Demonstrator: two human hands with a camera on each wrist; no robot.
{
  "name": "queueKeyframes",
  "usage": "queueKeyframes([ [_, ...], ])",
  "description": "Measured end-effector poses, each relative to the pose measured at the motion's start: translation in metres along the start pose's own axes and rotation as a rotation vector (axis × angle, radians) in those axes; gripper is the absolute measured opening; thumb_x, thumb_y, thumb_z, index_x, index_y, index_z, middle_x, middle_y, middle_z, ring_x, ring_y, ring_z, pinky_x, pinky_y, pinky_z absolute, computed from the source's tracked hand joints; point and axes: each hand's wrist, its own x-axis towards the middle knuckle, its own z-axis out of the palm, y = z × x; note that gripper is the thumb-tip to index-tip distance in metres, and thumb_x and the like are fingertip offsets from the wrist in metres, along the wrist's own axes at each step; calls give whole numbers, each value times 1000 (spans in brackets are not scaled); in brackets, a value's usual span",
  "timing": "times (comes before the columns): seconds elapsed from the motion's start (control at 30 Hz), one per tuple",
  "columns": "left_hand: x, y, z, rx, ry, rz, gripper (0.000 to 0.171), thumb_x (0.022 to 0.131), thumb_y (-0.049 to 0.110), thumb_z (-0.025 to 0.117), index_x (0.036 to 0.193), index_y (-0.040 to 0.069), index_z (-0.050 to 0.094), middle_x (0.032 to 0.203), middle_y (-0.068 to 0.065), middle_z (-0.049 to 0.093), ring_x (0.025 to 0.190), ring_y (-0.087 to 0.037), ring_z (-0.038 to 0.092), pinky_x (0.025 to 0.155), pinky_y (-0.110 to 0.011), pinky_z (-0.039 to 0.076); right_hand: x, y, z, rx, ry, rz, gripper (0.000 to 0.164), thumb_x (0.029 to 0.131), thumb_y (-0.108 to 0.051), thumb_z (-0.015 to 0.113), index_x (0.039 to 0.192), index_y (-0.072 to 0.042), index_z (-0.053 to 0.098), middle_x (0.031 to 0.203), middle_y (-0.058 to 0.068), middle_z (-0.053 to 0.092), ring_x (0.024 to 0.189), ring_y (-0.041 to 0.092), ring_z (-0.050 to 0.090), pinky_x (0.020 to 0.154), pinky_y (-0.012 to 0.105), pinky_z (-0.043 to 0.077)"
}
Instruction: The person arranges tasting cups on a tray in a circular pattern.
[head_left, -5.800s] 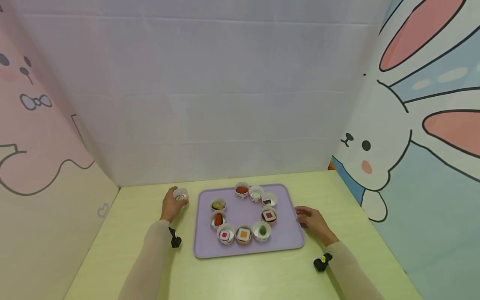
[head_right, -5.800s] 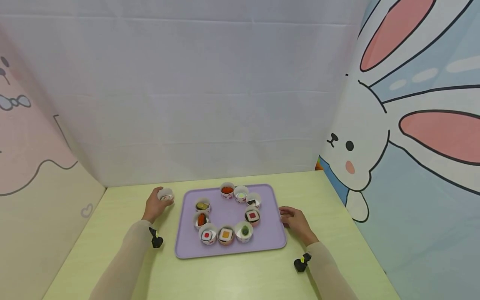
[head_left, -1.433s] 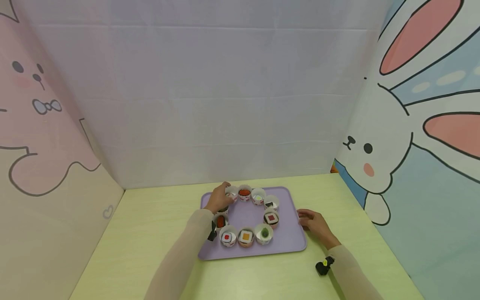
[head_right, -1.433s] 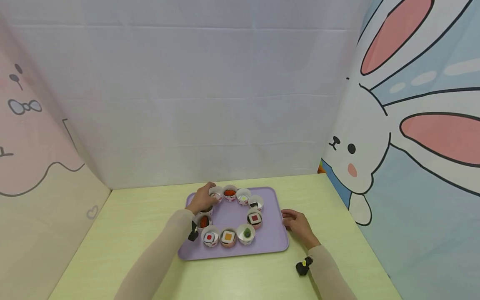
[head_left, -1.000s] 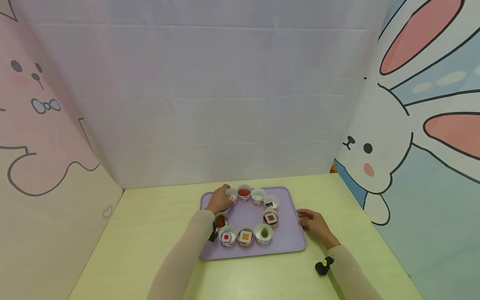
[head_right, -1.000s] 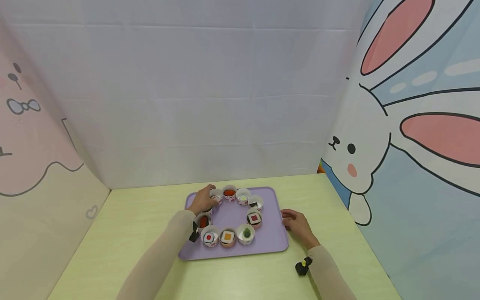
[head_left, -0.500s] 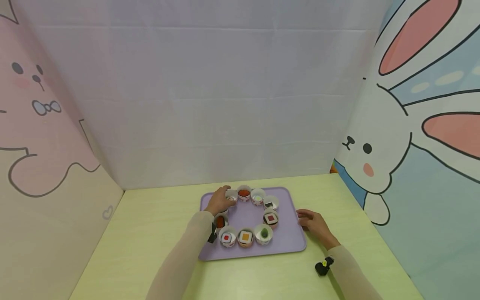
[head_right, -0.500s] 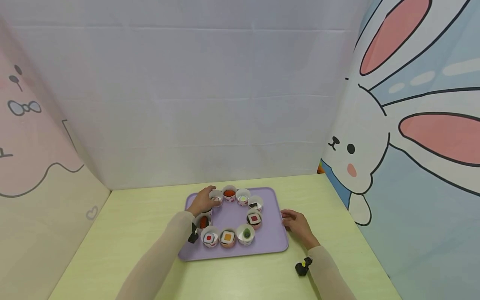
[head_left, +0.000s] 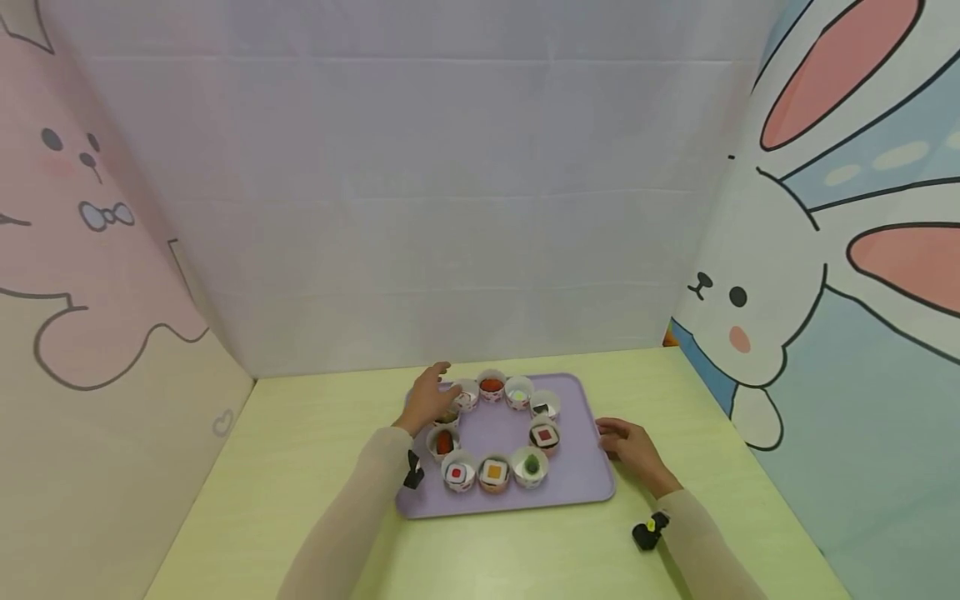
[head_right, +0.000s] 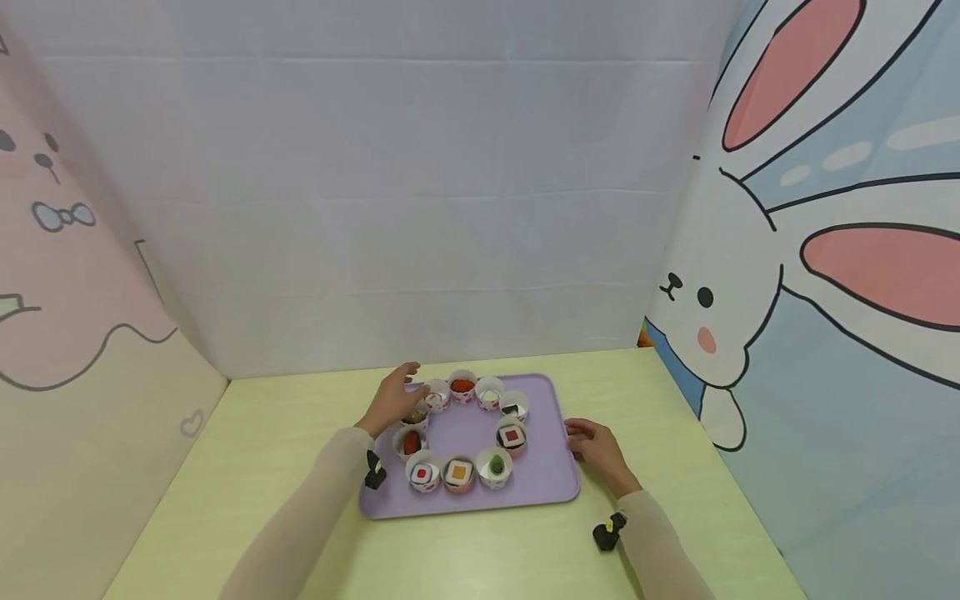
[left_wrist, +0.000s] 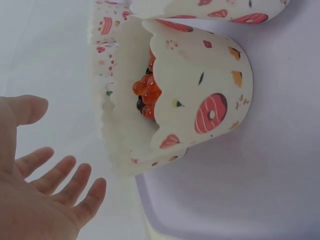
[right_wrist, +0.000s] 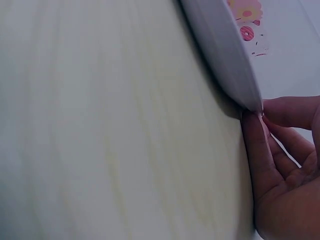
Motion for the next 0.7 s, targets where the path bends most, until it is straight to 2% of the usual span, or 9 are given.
queueKeyframes([
  [0.33,-10,-6,-16,-52,76,-4,57,96,27,62,146,6,43,146,-16,48,132,-36,48,105,-53,44,1,-4,-1,-4,-4,11,44,92,-4,59,136,0,55,128,23,62,105,23,66,82,31,57],
  [0.5,-16,-8,-19,-57,87,11,57,96,26,62,146,6,42,148,-15,47,132,-35,48,106,-53,43,1,-3,-5,-10,-13,13,45,91,-5,60,135,1,55,128,23,62,103,21,66,82,31,58],
  [0.6,-21,-9,-20,-77,93,10,56,96,25,62,145,6,44,147,-15,48,132,-35,48,106,-53,44,1,-3,-8,-38,-22,-1,45,91,-6,60,135,2,55,126,23,63,102,20,66,82,32,58],
  [0.7,-26,-10,-21,-90,102,20,55,96,24,62,144,5,45,146,-16,48,132,-37,48,105,-54,45,-2,-4,-11,-114,-9,-46,43,90,-6,61,132,4,57,123,24,64,99,24,68,77,32,59],
])
